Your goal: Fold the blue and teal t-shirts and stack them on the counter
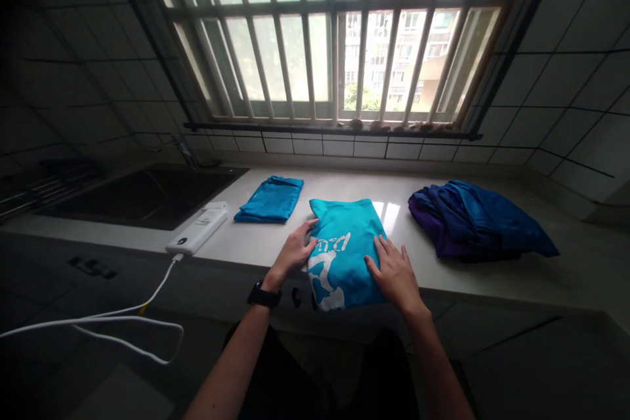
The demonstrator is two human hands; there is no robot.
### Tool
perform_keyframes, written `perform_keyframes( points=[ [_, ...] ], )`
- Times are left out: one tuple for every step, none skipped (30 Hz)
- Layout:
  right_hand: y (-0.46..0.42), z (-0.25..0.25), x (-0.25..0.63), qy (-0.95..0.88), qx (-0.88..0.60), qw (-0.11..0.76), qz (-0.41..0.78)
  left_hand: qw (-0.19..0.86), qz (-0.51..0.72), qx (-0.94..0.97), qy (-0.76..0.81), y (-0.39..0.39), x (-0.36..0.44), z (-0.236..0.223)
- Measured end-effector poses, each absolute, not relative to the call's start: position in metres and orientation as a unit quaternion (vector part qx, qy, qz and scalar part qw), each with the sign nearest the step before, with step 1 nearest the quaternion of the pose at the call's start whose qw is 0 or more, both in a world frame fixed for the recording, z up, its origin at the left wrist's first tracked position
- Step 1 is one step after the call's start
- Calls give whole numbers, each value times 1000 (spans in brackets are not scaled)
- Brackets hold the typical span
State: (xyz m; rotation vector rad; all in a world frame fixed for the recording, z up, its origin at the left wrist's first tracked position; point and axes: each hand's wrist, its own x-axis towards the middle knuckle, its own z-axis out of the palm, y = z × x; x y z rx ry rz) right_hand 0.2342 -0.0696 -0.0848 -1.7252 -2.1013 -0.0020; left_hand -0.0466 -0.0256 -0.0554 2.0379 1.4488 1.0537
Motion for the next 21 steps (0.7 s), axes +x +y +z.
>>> perform_keyframes(
  points=[
    [-69,-86,236,-753,-615,234,17,239,391,733,503,-27,-48,-54],
    [-69,-86,238,-748,-608,261,42,264,401,729,487,-28,-49,-53],
    [-67,-86,240,-743,-599,289,74,285,412,724,474,-30,-51,-52],
    [-64,-84,243,-737,-586,316,111,302,423,718,462,-30,-52,-52],
    [-60,-82,246,-727,-575,342,155,317,436,710,453,-31,-53,-53],
    [-54,-78,249,-710,-569,364,200,329,448,701,447,-30,-55,-54],
    [-47,-74,251,-685,-571,382,242,340,461,689,445,-29,-57,-55],
    [-39,-70,253,-656,-582,394,275,350,471,675,447,-28,-58,-56],
    [-31,-65,253,-629,-600,399,294,359,479,659,455,-26,-59,-58],
    [-22,-60,252,-608,-621,395,298,363,485,644,467,-25,-60,-58],
    [-14,-55,249,-598,-641,383,292,364,489,630,481,-23,-61,-59],
    [-6,-51,245,-598,-657,364,279,361,491,620,494,-22,-61,-59],
    [1,-47,239,-604,-670,342,265,358,490,613,506,-21,-61,-60],
    [6,-45,233,-610,-680,319,253,354,488,609,516,-20,-60,-59],
    [11,-43,226,-613,-688,300,245,350,483,607,525,-20,-59,-59],
    [15,-42,220,-616,-693,286,242,345,478,606,534,-20,-58,-59],
    [18,-41,213,-619,-694,279,241,338,472,605,545,-20,-57,-60],
    [20,-41,208,-621,-691,278,243,327,467,606,555,-20,-56,-60],
    [22,-42,205,-625,-686,283,244,314,463,608,563,-20,-56,-61],
    [24,-42,203,-628,-680,293,241,299,462,612,568,-20,-56,-61],
    [26,-42,202,-629,-676,305,232,284,461,619,569,-19,-55,-61]
  ],
)
